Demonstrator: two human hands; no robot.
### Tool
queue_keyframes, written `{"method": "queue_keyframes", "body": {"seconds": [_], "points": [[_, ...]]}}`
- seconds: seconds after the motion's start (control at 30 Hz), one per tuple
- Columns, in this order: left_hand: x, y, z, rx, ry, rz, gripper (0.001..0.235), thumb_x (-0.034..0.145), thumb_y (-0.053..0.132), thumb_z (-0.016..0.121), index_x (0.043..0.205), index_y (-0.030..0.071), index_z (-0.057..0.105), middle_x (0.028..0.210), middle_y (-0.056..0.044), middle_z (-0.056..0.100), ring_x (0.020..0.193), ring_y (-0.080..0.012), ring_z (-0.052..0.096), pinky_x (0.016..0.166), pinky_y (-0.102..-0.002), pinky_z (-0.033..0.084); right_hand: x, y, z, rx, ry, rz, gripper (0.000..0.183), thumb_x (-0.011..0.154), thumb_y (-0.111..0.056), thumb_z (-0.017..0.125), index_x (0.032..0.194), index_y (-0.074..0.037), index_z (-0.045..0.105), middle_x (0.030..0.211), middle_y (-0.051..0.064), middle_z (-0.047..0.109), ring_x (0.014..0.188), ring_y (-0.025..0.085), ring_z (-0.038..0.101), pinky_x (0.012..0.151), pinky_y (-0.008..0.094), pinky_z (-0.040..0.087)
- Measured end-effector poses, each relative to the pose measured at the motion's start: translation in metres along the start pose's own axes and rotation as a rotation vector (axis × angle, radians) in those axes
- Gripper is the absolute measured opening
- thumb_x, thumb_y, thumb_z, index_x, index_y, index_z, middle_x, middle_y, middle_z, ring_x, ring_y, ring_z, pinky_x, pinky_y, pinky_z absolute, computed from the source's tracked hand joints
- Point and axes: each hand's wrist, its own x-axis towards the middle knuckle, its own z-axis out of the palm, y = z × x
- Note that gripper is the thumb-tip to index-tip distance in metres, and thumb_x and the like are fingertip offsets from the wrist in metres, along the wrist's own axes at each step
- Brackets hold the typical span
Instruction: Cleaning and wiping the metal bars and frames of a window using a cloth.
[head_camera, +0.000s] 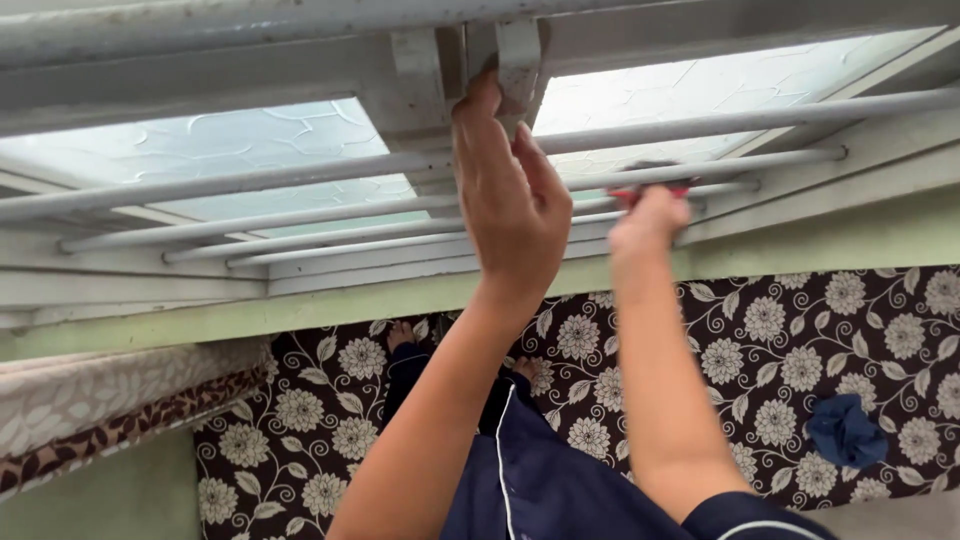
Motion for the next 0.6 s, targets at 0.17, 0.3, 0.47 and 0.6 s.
{"method": "queue_keyframes", "body": {"seconds": [0.17,0.3,0.47,0.6], "points": [[0.002,0.007,0.003,-0.015,0.024,-0.037,0.037,0.110,-0.004,0.046,0.146,-0.004,0.037,0.130,-0.020,0.052,0.120,-0.0342,0.059,0.102,-0.046,0.050,-0.045,-0.024,-0.051,0.090,-0.273,-0.018,0.026,0.096,0.002,0.050,0.122,0.003,0.054,0.109,0.017,0.067,0.096,0.026,0.072,0.083,0.042,0.060],[0.001,0.009,0.005,-0.020,0.038,-0.037,0.040,0.111,-0.004,0.045,0.149,-0.003,0.033,0.134,-0.020,0.050,0.124,-0.0345,0.058,0.104,-0.046,0.049,-0.113,-0.026,-0.078,0.308,-0.290,0.118,0.045,0.099,-0.022,0.040,0.135,0.000,0.054,0.122,0.013,0.069,0.116,0.025,0.067,0.106,0.040,0.051],[-0.001,0.009,0.010,0.000,0.062,-0.033,0.046,0.110,-0.004,0.045,0.153,-0.002,0.029,0.136,-0.021,0.049,0.129,-0.0359,0.056,0.107,-0.047,0.050,0.016,0.024,-0.112,0.411,-0.140,0.183,0.037,0.099,-0.014,0.036,0.129,-0.003,0.054,0.115,0.014,0.065,0.106,0.025,0.067,0.103,0.042,0.054],[-0.002,0.006,0.016,0.051,0.087,-0.015,0.049,0.109,-0.005,0.044,0.155,-0.001,0.027,0.144,-0.023,0.046,0.139,-0.0380,0.052,0.118,-0.048,0.048,0.136,0.051,-0.096,0.610,-0.199,0.188,0.029,0.102,-0.006,0.041,0.122,0.004,0.059,0.114,0.017,0.066,0.099,0.027,0.068,0.093,0.037,0.056]]}}
